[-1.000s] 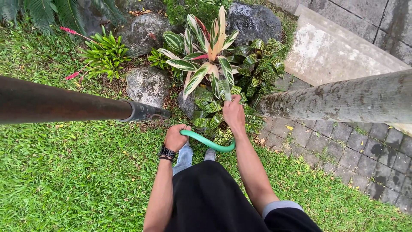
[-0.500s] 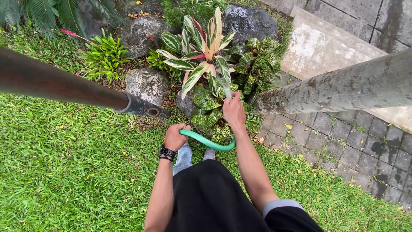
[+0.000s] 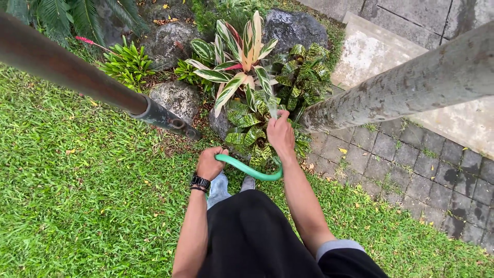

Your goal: Water several plants and garden beds using a hose.

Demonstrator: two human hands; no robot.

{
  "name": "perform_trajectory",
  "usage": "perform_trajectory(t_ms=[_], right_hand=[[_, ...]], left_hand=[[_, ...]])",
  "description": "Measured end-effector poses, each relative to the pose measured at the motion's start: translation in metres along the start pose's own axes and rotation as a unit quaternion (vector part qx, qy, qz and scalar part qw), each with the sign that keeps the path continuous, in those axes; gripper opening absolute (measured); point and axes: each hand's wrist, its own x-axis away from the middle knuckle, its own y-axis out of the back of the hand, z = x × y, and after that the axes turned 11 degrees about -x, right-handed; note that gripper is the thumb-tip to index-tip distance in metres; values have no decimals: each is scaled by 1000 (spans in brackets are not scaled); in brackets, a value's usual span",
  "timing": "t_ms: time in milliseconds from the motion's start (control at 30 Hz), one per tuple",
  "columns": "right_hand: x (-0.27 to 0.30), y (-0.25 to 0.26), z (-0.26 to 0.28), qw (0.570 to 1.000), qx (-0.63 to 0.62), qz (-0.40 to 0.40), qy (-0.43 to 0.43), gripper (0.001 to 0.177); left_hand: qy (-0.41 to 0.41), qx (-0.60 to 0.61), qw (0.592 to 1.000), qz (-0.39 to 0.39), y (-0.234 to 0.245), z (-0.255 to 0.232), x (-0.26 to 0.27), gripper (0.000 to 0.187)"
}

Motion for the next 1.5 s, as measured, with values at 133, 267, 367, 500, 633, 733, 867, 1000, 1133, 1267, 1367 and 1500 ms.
perform_trajectory(t_ms=[133,267,367,500,633,733,867,1000,1133,1267,1367,1500], right_hand=[[27,-9,-21,999,6,42,-20,35],[43,-9,-55,998,26,50,7,34],[46,-2,-91,999,27,32,0,35],[55,17,-102,1000,7,-18,-15,37],[85,13,-95,998,-6,-5,-67,39],[100,-6,-101,997,0,9,-72,40],[114,-23,-103,998,10,10,-60,40],[113,-43,-99,997,4,20,-73,41],[122,-63,-86,999,27,-27,-39,40],[133,-86,-93,998,10,-52,-40,40],[141,-90,-77,998,12,-56,-36,39],[165,-89,-46,996,30,-9,-80,40]], left_hand=[[13,-4,1000,11,-9,-9,14,37],[-7,9,1000,14,-22,-23,27,32],[-4,-29,999,15,-29,-30,43,35],[-17,-59,997,42,-37,-22,55,38],[-31,-84,995,45,-34,-21,64,39],[-44,-80,994,63,-32,-21,65,41],[-74,-25,995,58,-20,-13,73,32],[-37,-73,996,34,-5,18,81,37],[-77,-90,992,53,13,44,86,37],[-38,-37,994,91,33,68,98,37],[-25,-37,996,82,43,71,102,39],[2,-7,996,90,53,66,113,36]])
